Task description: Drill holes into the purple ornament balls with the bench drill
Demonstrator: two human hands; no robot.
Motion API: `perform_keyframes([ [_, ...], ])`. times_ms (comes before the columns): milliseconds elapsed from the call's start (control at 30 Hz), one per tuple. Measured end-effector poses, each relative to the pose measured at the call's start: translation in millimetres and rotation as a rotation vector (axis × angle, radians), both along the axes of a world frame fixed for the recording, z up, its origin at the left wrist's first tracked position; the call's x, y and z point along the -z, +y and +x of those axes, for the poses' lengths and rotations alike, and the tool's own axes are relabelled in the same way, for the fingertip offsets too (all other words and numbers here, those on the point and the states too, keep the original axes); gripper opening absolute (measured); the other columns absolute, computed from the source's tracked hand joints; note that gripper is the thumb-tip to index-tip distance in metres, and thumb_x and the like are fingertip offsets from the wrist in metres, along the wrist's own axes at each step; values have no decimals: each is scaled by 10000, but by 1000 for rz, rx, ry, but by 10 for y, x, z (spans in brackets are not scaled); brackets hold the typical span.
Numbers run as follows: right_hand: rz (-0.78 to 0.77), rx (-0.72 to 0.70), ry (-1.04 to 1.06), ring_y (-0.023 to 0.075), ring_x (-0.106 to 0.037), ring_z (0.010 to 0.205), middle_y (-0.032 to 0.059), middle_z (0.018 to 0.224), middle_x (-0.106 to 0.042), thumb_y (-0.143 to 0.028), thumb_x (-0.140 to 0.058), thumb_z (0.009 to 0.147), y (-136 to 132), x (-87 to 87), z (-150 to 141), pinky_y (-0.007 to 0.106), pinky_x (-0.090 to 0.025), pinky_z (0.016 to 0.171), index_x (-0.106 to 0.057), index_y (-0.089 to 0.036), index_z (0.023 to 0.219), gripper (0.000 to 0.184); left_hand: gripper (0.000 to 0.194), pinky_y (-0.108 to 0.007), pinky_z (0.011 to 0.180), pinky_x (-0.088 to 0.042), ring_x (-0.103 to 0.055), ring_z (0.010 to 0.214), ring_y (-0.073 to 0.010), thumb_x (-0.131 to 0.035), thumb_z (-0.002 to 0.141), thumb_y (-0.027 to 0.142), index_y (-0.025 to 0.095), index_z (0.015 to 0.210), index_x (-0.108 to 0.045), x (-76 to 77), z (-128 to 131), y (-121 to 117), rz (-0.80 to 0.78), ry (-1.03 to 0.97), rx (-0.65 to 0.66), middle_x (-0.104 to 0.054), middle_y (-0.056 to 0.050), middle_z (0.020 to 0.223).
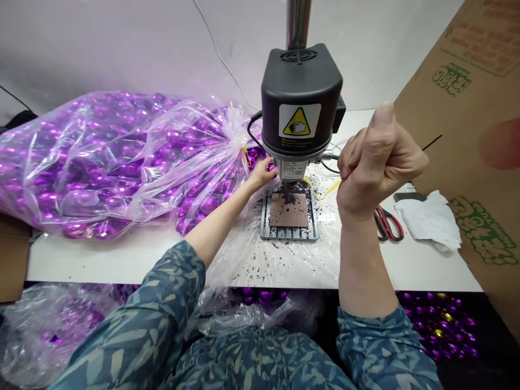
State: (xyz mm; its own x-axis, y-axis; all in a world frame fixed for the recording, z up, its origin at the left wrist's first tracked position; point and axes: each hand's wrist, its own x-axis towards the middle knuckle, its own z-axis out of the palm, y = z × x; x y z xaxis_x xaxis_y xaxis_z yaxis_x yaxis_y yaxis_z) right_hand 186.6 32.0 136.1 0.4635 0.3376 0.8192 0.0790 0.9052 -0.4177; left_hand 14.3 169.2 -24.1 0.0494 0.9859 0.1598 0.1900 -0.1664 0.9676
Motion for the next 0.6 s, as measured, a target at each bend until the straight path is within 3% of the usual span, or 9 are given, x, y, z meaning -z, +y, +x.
perform_keyframes([
  [67,8,-8,-4,41,-285,380,-65,442,-273,-447,-623,1008,-4,10,4,292,-247,450,-365,-207,532,592,163,-298,682,-573,-671,765,-187,-796,805,155,195,929,-697,-89,-113,-213,-137,-65,-41,-698,-8,774],
  [167,-9,-12,-22,38,-299,381,-70,451,-293,-437,-602,1022,-9,14,12,284,-262,459,-375,-210,530,587,219,-227,571,-539,-683,711,-145,-790,873,305,223,1040,-676,-215,-248,-637,-276,-301,-46,-722,3,868],
  [300,-15,6,-18,46,-299,371,-79,444,-283,-503,-614,1004,10,22,24,294,-251,455,-378,-220,523,605,356,-301,739,-639,-735,830,-156,-869,860,397,236,1099,-660,-260,-282,-1111,-320,-550,13,-751,-7,1004],
  [433,-2,9,-35,37,-303,380,-76,454,-296,-484,-587,1018,29,42,26,269,-261,469,-369,-214,537,594,501,-352,952,-627,-762,999,-181,-959,777,382,220,1163,-684,-118,-212,-1310,-291,-572,60,-794,-40,1096],
  [600,-23,63,-74,35,-294,388,-77,456,-281,-502,-533,1041,20,56,16,272,-303,484,-309,-231,555,600,648,-417,1061,-583,-770,1083,-230,-989,718,473,189,1209,-676,182,-96,-1310,-196,-477,71,-807,-85,1130],
])
